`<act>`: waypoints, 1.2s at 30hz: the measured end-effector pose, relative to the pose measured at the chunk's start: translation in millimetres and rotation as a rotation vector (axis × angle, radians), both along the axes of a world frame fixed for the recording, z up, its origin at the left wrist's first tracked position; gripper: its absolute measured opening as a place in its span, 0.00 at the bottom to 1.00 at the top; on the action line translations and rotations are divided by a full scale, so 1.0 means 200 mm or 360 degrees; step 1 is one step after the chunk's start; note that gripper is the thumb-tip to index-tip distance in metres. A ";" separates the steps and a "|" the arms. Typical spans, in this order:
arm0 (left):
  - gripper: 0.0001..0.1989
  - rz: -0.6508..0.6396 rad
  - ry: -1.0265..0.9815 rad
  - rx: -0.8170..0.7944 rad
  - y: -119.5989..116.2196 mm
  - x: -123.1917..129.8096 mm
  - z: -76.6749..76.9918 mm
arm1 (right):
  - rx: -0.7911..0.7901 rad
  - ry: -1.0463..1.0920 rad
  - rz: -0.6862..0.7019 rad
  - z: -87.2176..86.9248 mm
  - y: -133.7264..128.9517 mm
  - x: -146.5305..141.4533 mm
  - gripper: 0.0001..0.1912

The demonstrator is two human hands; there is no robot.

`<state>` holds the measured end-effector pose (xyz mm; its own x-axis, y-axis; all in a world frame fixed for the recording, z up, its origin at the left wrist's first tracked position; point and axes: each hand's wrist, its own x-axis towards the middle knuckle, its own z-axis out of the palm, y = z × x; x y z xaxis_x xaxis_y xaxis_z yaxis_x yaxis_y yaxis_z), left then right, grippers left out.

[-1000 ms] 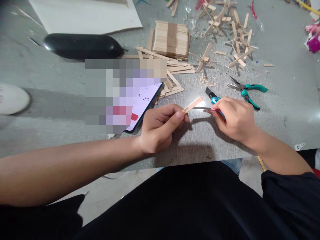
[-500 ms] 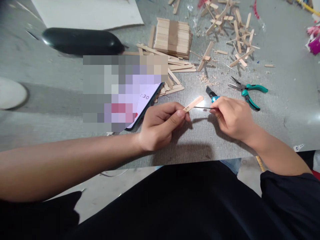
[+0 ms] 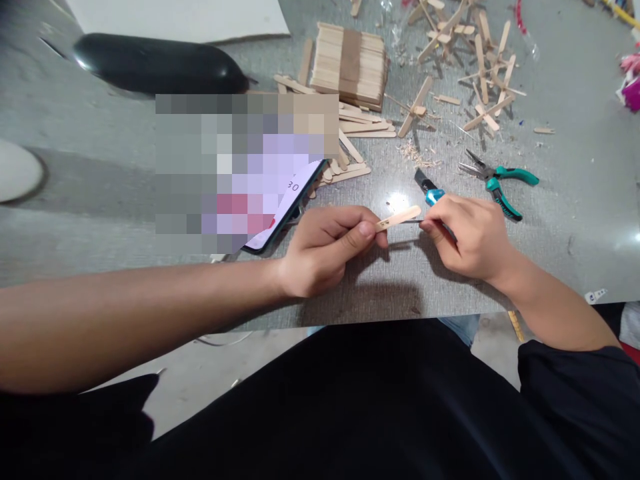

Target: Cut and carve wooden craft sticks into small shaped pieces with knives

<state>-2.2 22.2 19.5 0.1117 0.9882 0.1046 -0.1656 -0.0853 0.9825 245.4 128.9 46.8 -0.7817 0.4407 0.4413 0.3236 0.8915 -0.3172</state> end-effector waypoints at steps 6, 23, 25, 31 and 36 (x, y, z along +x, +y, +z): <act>0.28 -0.0091 -0.0020 -0.0016 0.00 -0.01 0.00 | 0.0028 0.0017 0.0059 0.02 0.01 0.00 0.06; 0.31 -0.0170 -0.0222 -0.0115 0.03 0.00 0.02 | -0.0014 0.0106 0.0084 0.02 0.02 0.01 0.07; 0.32 -0.0221 -0.0265 -0.0158 0.03 0.00 0.02 | -0.0056 0.0090 0.0064 0.02 0.02 0.01 0.09; 0.29 -0.0373 -0.0386 -0.0272 0.03 -0.01 0.04 | -0.0036 0.0060 0.0006 0.03 0.00 0.02 0.10; 0.31 -0.0394 -0.0400 -0.0280 0.04 0.00 0.05 | -0.0018 0.0125 0.0057 0.04 -0.01 0.02 0.08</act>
